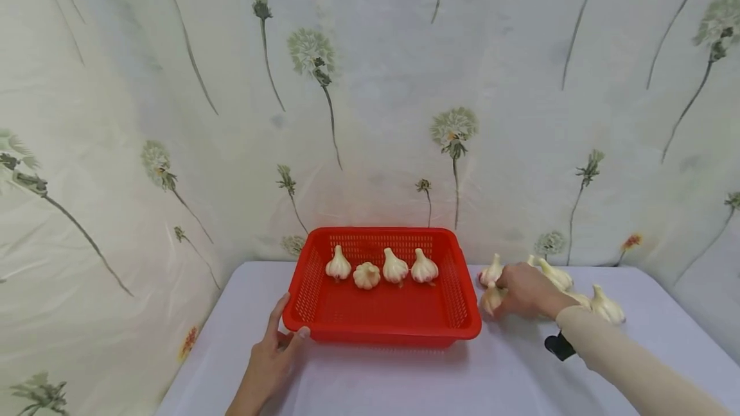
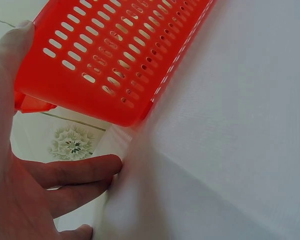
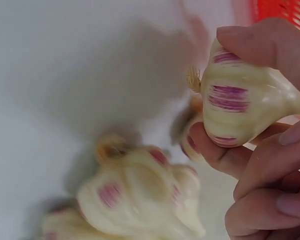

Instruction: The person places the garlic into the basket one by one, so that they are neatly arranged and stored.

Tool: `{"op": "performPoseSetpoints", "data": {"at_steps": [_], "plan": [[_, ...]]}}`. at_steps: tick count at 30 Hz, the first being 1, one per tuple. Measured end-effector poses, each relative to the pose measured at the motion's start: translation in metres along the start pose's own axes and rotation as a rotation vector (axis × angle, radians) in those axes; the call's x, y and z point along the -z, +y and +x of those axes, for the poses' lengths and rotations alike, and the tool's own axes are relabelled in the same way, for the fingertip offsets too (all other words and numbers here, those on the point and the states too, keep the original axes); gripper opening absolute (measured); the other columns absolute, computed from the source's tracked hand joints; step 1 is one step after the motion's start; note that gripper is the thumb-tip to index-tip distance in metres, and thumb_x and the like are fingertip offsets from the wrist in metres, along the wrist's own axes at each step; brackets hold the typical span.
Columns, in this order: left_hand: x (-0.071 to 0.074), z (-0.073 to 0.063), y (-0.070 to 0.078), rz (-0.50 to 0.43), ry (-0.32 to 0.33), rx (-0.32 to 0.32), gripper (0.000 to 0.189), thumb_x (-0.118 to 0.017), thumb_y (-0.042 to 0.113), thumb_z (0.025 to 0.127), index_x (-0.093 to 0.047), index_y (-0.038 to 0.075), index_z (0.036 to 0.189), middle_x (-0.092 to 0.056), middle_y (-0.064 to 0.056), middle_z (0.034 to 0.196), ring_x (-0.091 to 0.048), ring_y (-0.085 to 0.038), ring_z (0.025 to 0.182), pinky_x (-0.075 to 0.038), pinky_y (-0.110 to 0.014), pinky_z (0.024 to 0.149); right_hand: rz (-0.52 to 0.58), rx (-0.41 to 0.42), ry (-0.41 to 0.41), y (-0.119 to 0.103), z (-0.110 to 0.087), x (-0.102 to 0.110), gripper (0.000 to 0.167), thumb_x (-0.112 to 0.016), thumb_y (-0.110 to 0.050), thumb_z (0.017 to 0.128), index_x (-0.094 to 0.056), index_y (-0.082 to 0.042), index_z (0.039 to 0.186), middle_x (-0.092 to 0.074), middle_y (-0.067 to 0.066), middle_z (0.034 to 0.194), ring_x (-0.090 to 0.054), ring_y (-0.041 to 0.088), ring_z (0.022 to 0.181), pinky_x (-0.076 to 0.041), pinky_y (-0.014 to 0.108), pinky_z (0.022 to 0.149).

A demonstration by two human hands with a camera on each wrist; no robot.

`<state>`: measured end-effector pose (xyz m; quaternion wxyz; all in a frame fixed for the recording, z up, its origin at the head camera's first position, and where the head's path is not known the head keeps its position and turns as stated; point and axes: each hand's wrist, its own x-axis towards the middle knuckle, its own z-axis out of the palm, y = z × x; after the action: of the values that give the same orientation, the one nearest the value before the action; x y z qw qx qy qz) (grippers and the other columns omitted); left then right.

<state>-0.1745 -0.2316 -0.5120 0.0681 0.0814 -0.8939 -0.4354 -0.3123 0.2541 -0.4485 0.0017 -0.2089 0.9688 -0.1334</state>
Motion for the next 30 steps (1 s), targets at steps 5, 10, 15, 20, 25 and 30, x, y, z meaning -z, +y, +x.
{"op": "performPoseSetpoints", "data": {"at_steps": [5,10,15,20,25,30], "plan": [[-0.002,0.001,-0.002,-0.005,-0.001,-0.012,0.079,-0.068,0.057,0.098,-0.026,0.044,0.164,-0.071,-0.007,0.096,-0.066,-0.018,0.084,-0.055,-0.035,0.073,0.033,-0.054,-0.03,-0.001,0.007,0.021,0.042,-0.094,-0.027,0.071,-0.081,-0.001,0.1,-0.065,0.001,0.079,-0.052,0.018,0.072,-0.041,0.03,0.059],[-0.001,0.0,-0.004,0.002,0.002,-0.023,0.079,-0.067,0.056,0.099,-0.025,0.045,0.164,-0.071,-0.006,0.094,-0.066,-0.017,0.084,-0.053,-0.035,0.072,0.036,-0.017,-0.015,-0.004,0.013,0.042,0.049,-0.093,-0.03,0.075,-0.079,0.006,0.104,-0.067,0.003,0.079,-0.052,0.018,0.071,-0.039,0.03,0.059],[0.0,0.0,-0.004,-0.015,0.008,-0.042,0.078,-0.068,0.055,0.099,-0.028,0.044,0.164,-0.071,-0.005,0.091,-0.064,-0.017,0.081,-0.049,-0.034,0.072,0.032,0.015,0.048,-0.01,0.02,0.058,0.042,-0.089,-0.033,0.08,-0.078,0.004,0.095,-0.054,-0.001,0.067,-0.045,0.015,0.06,-0.033,0.028,0.055],[-0.001,-0.001,-0.003,-0.011,0.011,-0.055,0.078,-0.069,0.056,0.098,-0.028,0.043,0.164,-0.072,-0.005,0.092,-0.063,-0.016,0.08,-0.049,-0.034,0.071,0.048,0.025,0.079,-0.021,0.032,0.067,0.038,-0.086,-0.036,0.083,-0.075,0.0,0.088,-0.04,-0.005,0.059,-0.037,0.012,0.054,-0.028,0.027,0.051],[0.0,-0.001,-0.001,-0.01,0.0,-0.038,0.08,-0.067,0.057,0.098,-0.026,0.042,0.164,-0.072,-0.007,0.096,-0.061,-0.018,0.079,-0.048,-0.033,0.069,0.081,0.041,0.083,-0.041,0.046,0.068,0.033,-0.084,-0.036,0.085,-0.071,-0.005,0.081,-0.036,-0.006,0.057,-0.034,0.011,0.053,-0.028,0.028,0.051],[0.0,0.0,-0.002,-0.003,-0.007,-0.023,0.08,-0.066,0.062,0.097,-0.025,0.045,0.164,-0.074,-0.008,0.102,-0.063,-0.018,0.083,-0.051,-0.034,0.072,0.136,0.082,0.081,-0.062,0.062,0.063,0.031,-0.082,-0.032,0.086,-0.065,-0.011,0.07,-0.037,-0.007,0.054,-0.039,0.011,0.05,-0.032,0.028,0.052]]}}
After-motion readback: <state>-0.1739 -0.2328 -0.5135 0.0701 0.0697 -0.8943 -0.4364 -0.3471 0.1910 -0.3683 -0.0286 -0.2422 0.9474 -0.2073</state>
